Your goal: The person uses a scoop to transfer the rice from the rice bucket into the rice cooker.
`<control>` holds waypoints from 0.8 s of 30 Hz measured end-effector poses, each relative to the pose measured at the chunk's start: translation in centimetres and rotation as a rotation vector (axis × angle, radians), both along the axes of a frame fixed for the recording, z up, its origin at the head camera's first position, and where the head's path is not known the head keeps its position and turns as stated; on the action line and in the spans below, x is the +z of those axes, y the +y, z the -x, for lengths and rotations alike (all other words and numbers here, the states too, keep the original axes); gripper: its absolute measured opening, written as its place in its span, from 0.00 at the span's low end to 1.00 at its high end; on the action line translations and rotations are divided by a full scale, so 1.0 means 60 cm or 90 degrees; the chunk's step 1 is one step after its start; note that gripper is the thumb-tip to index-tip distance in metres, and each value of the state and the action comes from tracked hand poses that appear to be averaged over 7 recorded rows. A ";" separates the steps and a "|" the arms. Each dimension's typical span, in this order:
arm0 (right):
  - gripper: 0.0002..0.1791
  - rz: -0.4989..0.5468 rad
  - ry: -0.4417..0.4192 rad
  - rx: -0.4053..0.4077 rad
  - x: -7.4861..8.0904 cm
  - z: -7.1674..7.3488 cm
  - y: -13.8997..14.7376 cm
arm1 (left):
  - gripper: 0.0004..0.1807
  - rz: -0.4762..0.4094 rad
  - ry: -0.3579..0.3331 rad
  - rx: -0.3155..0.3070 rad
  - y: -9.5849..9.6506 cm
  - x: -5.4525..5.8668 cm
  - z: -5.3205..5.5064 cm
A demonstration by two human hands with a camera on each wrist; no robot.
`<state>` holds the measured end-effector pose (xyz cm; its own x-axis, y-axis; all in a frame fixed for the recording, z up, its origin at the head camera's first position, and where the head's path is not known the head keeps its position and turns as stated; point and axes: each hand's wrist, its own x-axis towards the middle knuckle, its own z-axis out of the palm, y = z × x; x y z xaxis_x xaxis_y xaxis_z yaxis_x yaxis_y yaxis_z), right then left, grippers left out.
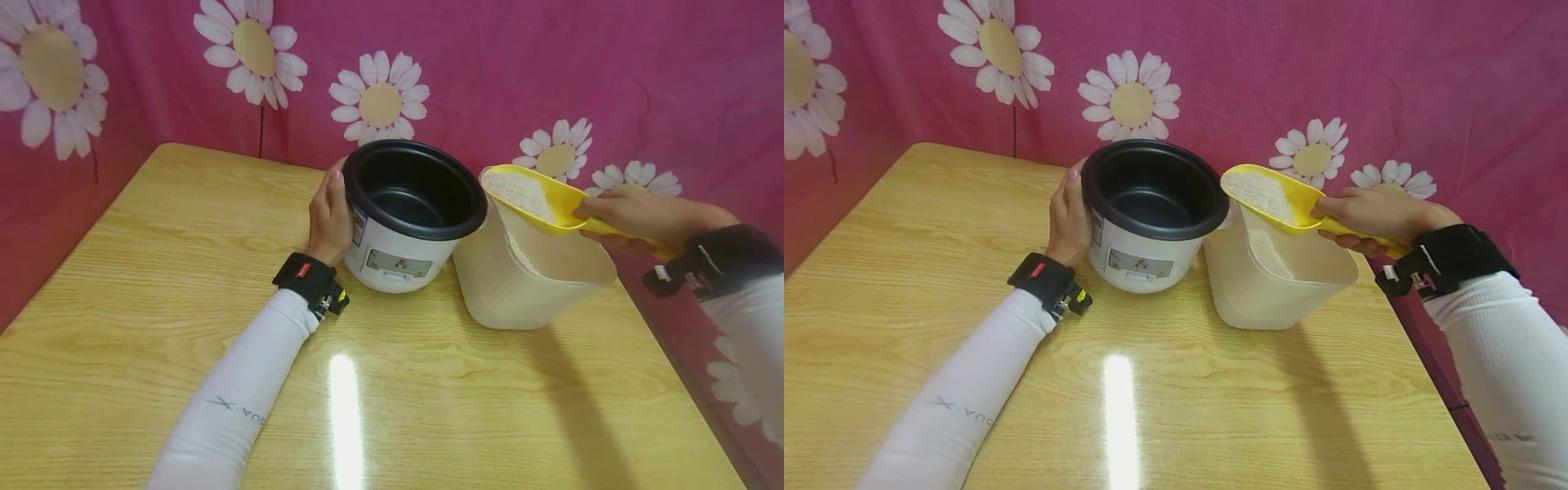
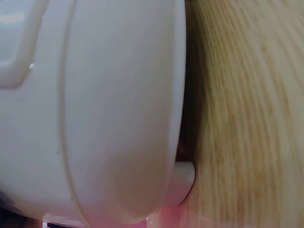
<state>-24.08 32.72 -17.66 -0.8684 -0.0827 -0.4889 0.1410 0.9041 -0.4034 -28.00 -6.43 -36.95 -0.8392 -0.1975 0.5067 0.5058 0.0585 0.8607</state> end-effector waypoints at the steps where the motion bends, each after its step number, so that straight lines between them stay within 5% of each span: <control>1: 0.28 -0.001 -0.001 0.000 0.000 0.001 -0.005 | 0.27 -0.003 0.001 -0.001 0.000 0.000 0.000; 8: 0.35 0.022 -0.032 0.076 0.006 0.016 -0.038 | 0.28 -0.008 -0.003 0.001 0.001 0.000 0.001; 15: 0.29 0.006 -0.050 0.055 0.012 0.034 -0.077 | 0.27 -0.004 -0.002 0.000 0.000 -0.001 0.002; 24: 0.27 0.001 -0.042 0.091 0.013 0.054 -0.128 | 0.27 0.003 -0.002 0.002 0.001 0.001 -0.001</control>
<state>-27.31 25.02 -16.86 -0.8140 -0.2038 -0.5440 0.0378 0.9159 -0.3997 -27.94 -6.36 -36.92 -0.8398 -0.1981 0.5055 0.5035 0.0644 0.8616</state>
